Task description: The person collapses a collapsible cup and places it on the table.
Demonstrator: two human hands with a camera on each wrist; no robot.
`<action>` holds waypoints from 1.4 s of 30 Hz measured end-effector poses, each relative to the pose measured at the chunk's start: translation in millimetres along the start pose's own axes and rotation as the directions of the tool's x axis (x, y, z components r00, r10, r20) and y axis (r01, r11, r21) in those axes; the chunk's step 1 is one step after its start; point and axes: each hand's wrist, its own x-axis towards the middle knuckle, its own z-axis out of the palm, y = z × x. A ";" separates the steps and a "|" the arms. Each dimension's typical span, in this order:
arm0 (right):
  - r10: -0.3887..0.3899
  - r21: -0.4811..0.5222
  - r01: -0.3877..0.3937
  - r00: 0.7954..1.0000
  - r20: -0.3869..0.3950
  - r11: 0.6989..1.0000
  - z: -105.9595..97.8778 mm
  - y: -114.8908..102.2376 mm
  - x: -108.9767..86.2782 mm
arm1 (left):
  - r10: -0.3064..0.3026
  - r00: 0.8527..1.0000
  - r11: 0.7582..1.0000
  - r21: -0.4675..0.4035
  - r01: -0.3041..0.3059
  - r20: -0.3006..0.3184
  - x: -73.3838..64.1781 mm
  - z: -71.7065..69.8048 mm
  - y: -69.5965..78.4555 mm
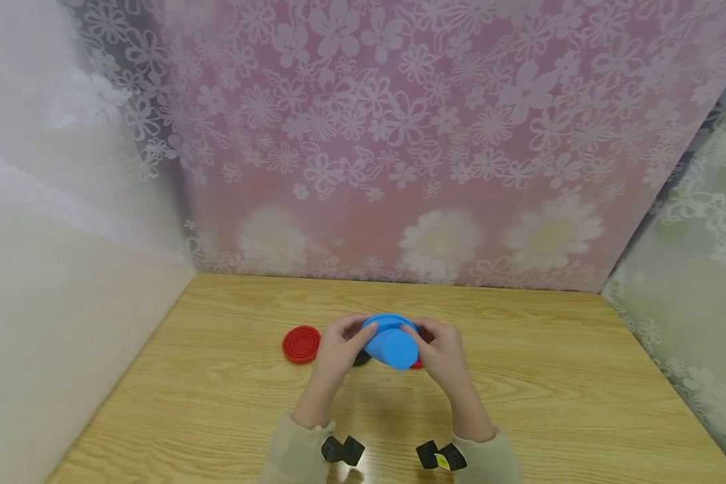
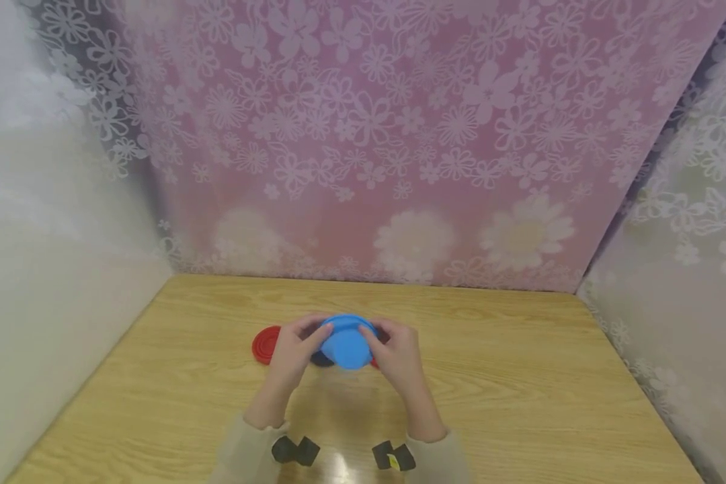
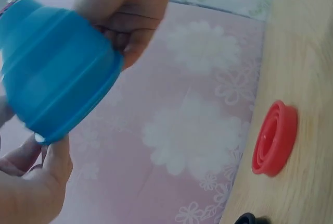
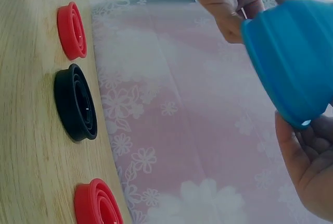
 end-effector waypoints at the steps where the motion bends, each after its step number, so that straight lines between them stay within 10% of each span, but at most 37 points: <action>1: 0.004 0.002 -0.004 1.000 -0.026 1.000 0.0 0.3 0.1 | -0.015 1.000 0.998 -0.055 0.016 0.019 -0.3 -0.7 -1.2; 7: 0.021 0.037 -0.017 0.993 -0.116 0.999 -2.0 1.8 0.4 | 0.000 0.989 0.964 -0.261 0.039 0.149 -2.2 -3.9 -2.1; 17: 0.075 0.030 -0.072 0.991 -0.112 0.997 1.2 1.0 2.1 | 0.094 0.995 0.992 -0.093 -0.090 0.036 -2.3 4.3 4.1; 23: 0.204 0.213 -0.211 0.977 0.056 0.954 -2.3 -3.4 2.8 | 0.070 0.995 0.997 0.021 -0.068 -0.068 -7.3 8.5 22.5; 30: 0.174 0.391 -0.282 0.941 0.289 0.876 -9.1 -3.7 1.7 | 0.040 0.992 0.998 -0.037 -0.045 -0.123 -5.8 5.6 21.8; 42: 0.292 0.310 -0.318 0.948 0.127 0.896 -4.5 -6.2 3.9 | -0.045 0.999 0.984 -0.173 0.048 0.024 -0.8 4.8 -0.3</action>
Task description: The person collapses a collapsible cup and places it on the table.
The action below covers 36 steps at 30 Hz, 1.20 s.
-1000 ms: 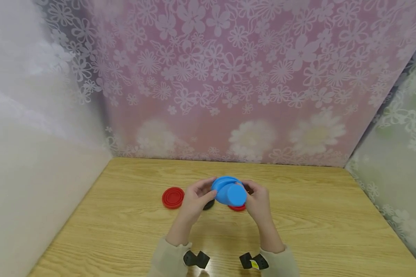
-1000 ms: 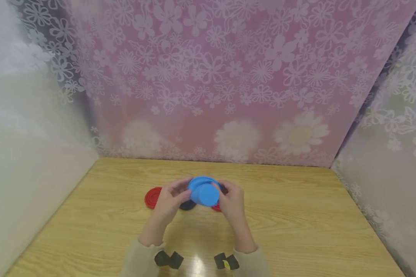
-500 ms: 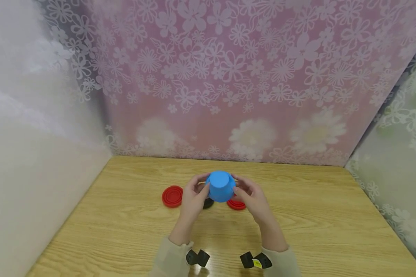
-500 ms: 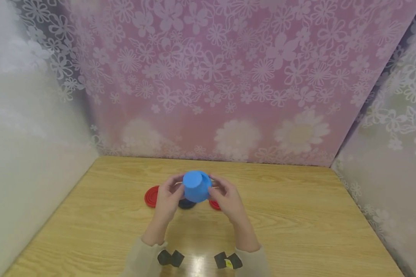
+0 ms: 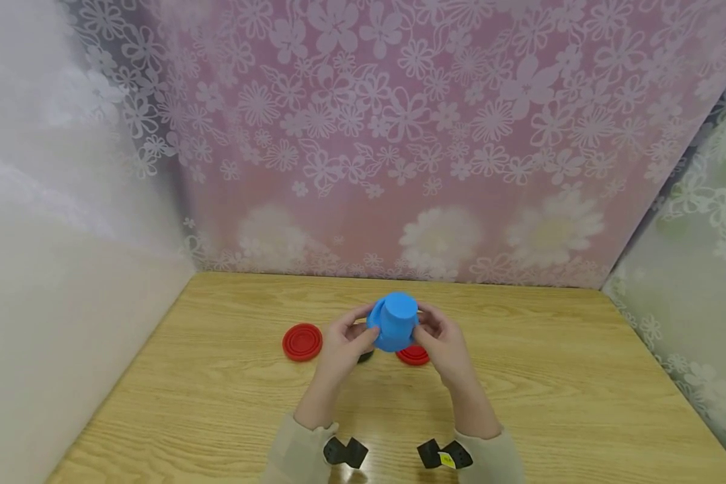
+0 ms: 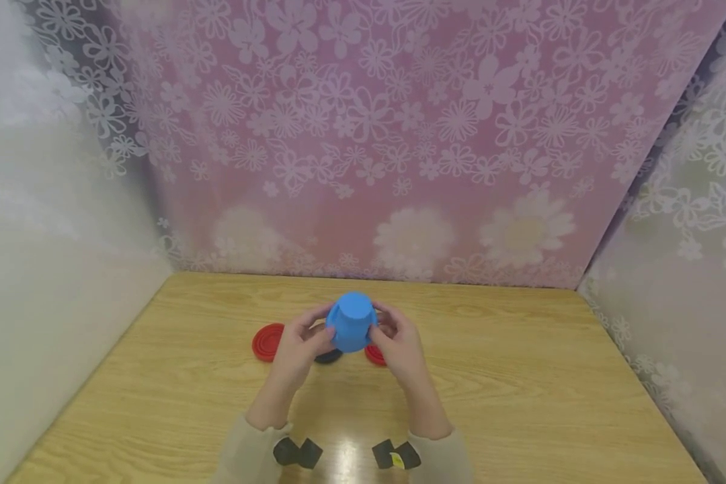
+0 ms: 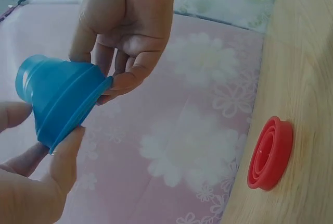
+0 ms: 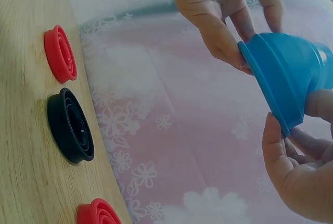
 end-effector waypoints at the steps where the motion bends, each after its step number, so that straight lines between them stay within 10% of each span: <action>1: -0.001 0.001 0.001 1.000 -0.012 1.000 0.2 0.0 0.3 | -0.008 1.000 1.000 -0.023 0.008 0.022 -0.4 0.1 0.4; 8: -0.024 -0.005 0.024 0.999 -0.041 1.000 3.6 0.5 0.1 | -0.028 0.997 0.994 -0.100 0.036 0.077 -1.1 0.3 1.2; 21: -0.026 0.115 0.005 0.983 0.179 0.993 10.7 -3.5 -6.4 | -0.012 0.990 0.999 -0.054 0.004 -0.144 1.9 0.9 -0.4; 36: -0.045 0.023 0.047 0.996 -0.082 0.999 13.9 2.8 -2.5 | -0.012 0.995 0.994 -0.112 0.001 -0.100 0.5 12.1 -5.2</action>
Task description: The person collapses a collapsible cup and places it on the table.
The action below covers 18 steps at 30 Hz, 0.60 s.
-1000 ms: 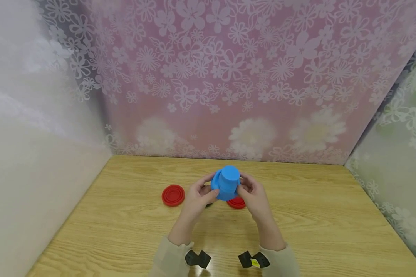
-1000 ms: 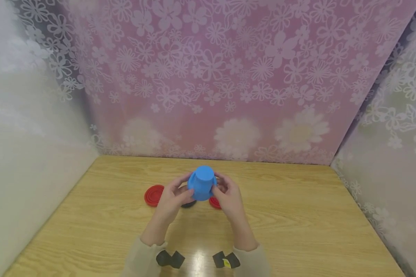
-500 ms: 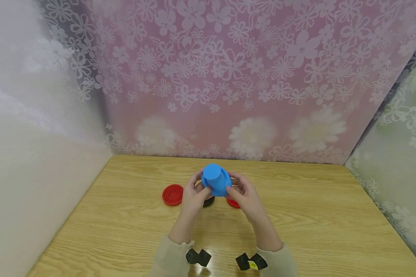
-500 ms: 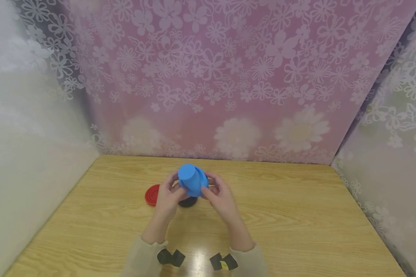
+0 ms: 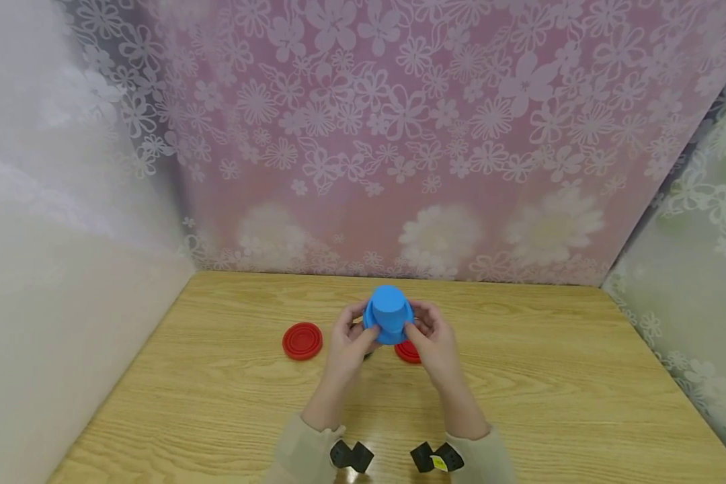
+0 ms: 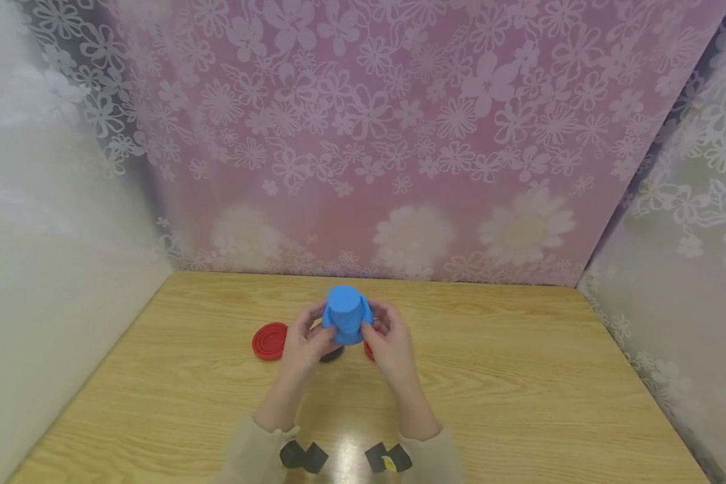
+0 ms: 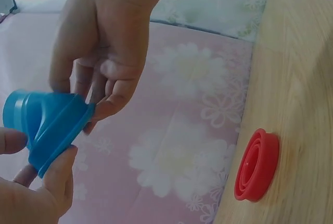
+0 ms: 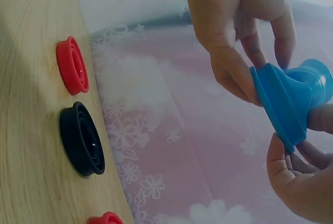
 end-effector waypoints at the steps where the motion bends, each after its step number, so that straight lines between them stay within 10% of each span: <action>1: 0.003 -0.003 -0.003 1.000 -0.004 1.000 -1.5 -0.6 0.5 | -0.016 1.000 1.000 -0.003 0.016 -0.018 0.4 -0.3 0.6; 9: 0.032 -0.017 -0.032 0.999 -0.028 0.999 -10.5 -4.5 2.2 | -0.060 0.990 0.998 -0.010 0.059 -0.126 3.3 -4.6 5.3; 18: -0.024 0.007 0.025 0.996 -0.084 1.000 -10.9 -1.3 3.8 | -0.037 0.998 0.999 0.000 0.037 -0.042 3.9 -11.7 6.0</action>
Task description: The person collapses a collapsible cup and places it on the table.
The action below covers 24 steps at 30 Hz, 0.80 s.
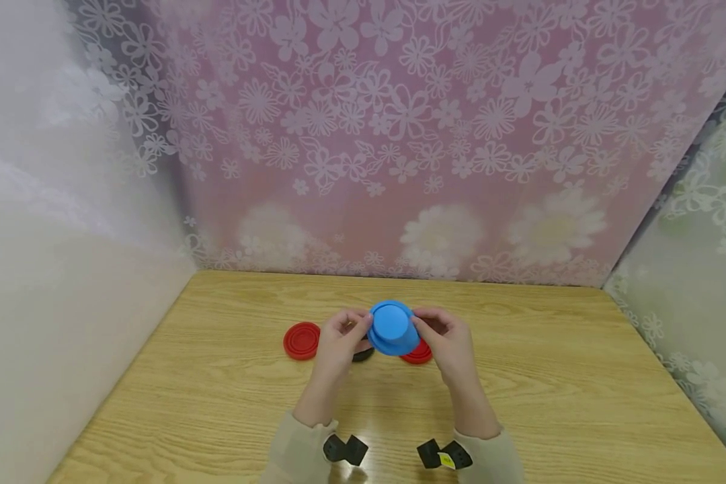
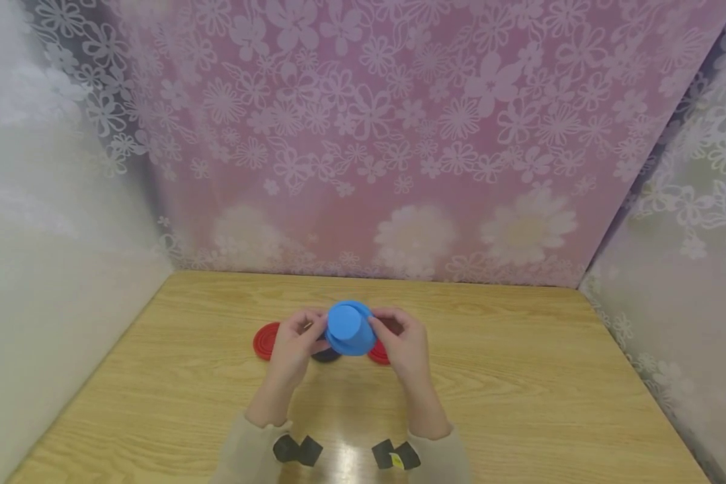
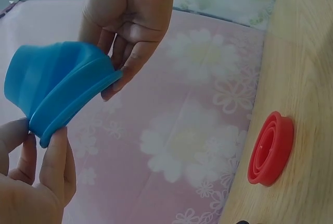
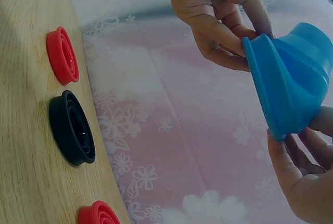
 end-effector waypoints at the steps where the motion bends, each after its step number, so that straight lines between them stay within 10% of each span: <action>1: 0.000 -0.004 0.000 1.000 -0.005 1.000 0.0 0.0 -0.1 | -0.005 1.000 1.000 0.005 0.005 0.014 0.0 -0.4 -0.1; 9: 0.006 0.029 -0.006 1.000 -0.016 1.000 -0.1 -0.7 -1.2 | -0.051 0.995 0.998 0.050 0.046 0.086 -0.7 -1.6 1.2; 24: 0.110 0.068 -0.133 0.955 0.276 0.989 -1.7 -2.3 -0.6 | -0.008 0.985 0.993 -0.111 0.027 0.170 -0.7 -1.4 2.2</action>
